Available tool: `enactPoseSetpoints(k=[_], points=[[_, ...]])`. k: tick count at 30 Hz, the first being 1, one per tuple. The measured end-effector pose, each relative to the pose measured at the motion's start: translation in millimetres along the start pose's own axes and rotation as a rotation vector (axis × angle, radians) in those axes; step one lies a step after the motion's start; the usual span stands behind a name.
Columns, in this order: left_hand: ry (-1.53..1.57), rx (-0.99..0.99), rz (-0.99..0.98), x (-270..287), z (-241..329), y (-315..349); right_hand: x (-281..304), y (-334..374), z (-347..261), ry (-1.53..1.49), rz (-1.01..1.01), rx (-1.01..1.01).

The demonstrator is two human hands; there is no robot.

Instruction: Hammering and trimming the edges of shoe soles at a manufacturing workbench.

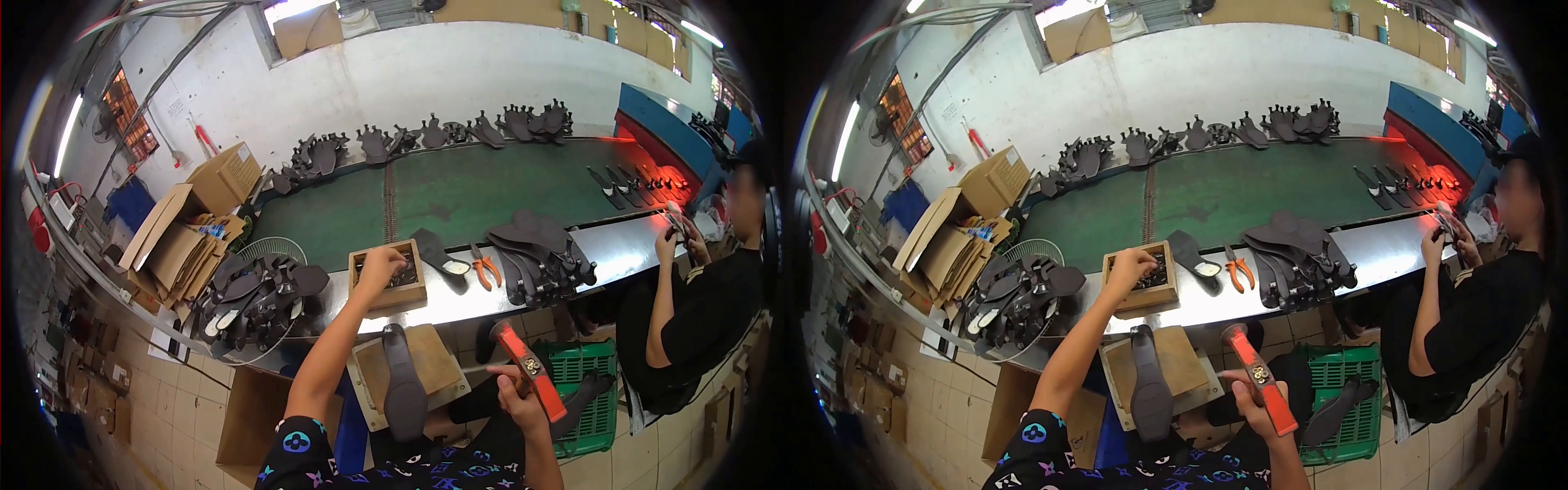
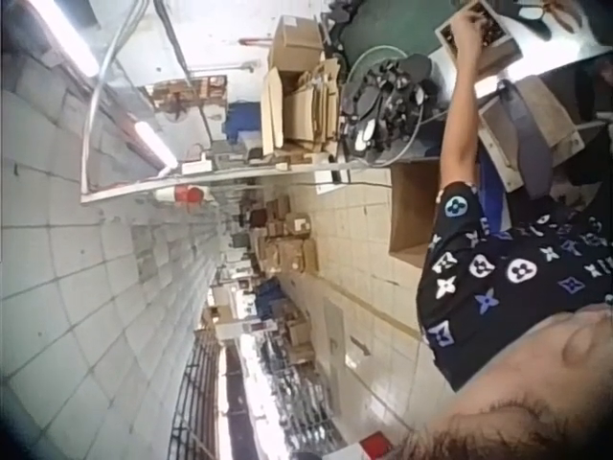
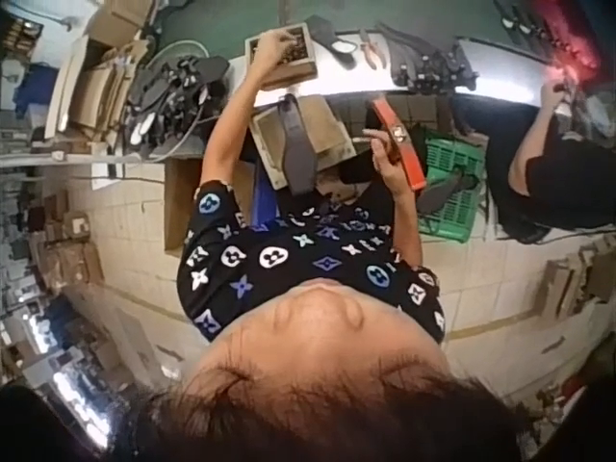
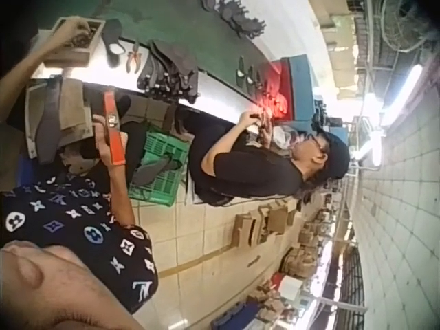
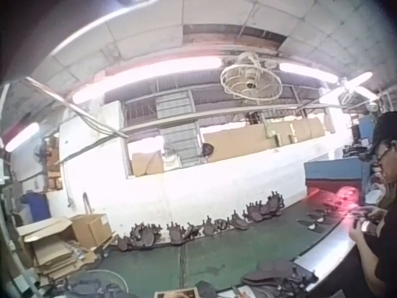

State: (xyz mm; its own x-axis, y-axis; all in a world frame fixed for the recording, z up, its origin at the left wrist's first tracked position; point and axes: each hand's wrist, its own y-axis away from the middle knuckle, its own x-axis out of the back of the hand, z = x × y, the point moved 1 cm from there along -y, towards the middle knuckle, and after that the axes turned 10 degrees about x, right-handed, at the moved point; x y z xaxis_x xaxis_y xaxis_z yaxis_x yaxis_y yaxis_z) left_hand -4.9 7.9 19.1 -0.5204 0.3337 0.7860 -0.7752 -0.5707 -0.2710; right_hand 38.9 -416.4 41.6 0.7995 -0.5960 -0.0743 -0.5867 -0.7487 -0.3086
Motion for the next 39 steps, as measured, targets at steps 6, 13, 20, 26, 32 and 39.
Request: enactPoseSetpoints(k=[6,13,20,26,32,39], points=[[0.843,0.373,0.282,35,106,79,4,-29,-21,0.165,0.015,0.188],[1.028,0.293,0.379,69,210,188,-41,-62,-45,-0.084,0.007,0.151],[0.686,-0.075,0.425,76,222,218,-69,-59,-74,-0.292,-0.163,0.1],[0.34,-0.35,0.446,80,215,220,-60,-54,-64,-0.271,-0.245,0.156],[0.284,-0.238,0.502,36,132,219,-85,-66,-40,-0.15,-0.131,-0.084],[0.289,0.216,0.423,-13,50,178,-107,-125,39,0.267,-0.332,-0.083]])
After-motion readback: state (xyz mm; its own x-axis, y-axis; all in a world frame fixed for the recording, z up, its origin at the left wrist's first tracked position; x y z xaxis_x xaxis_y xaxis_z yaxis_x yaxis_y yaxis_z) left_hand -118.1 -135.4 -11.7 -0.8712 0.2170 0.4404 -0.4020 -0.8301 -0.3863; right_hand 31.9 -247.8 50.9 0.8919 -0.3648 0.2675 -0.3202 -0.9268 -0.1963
